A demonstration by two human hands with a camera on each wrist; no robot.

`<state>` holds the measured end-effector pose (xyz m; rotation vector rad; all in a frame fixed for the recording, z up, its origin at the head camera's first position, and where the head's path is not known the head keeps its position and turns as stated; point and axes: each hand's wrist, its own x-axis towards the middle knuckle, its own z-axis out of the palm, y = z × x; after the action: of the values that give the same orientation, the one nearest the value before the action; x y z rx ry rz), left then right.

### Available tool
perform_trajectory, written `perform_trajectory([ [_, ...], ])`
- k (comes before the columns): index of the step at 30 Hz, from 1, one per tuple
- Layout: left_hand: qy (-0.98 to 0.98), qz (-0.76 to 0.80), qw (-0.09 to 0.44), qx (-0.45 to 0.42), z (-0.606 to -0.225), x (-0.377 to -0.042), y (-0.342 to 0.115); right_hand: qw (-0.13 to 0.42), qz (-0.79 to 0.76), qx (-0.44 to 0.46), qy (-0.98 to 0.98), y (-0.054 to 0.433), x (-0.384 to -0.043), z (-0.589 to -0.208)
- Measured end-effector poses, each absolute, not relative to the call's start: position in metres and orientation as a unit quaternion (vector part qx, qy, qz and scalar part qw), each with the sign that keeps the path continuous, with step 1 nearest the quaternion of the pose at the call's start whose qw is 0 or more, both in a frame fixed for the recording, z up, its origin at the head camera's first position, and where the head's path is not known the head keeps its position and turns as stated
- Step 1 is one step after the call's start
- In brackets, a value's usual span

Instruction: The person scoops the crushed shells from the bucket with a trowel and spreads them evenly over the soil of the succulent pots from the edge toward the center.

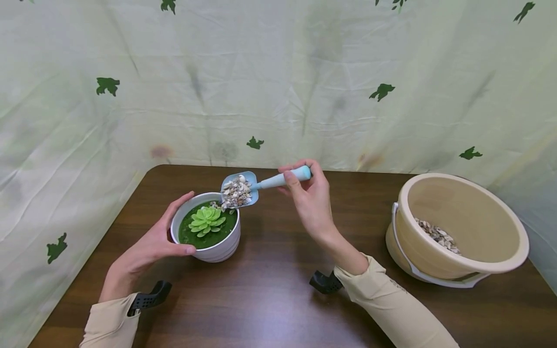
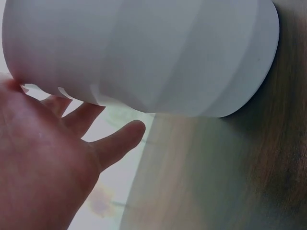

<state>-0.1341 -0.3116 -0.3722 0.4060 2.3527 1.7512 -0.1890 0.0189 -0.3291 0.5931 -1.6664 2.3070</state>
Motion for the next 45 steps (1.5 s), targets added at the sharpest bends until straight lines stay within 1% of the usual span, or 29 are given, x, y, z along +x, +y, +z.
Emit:
perform_trajectory([
  [4,0.794,0.583,0.090,0.144,-0.372,-0.135,-0.311,0.116,0.789,0.205,-0.567,0.020,-0.188,-0.328],
  [15,0.776,0.604,0.122,0.137,-0.369,-0.132,-0.315,0.116,0.785,0.211,-0.570,0.022,-0.185,-0.327],
  [22,0.784,0.596,0.101,0.142,-0.370,-0.135,-0.311,0.128,0.779,0.212,-0.576,0.023,-0.184,-0.327],
  [37,0.771,0.608,0.118,0.145,-0.371,-0.133,-0.311,0.130,0.780,0.203,-0.577,0.029,-0.182,-0.328],
  [45,0.780,0.601,0.103,0.138,-0.373,-0.134,-0.308,0.135,0.774,0.207,-0.582,0.032,-0.177,-0.327],
])
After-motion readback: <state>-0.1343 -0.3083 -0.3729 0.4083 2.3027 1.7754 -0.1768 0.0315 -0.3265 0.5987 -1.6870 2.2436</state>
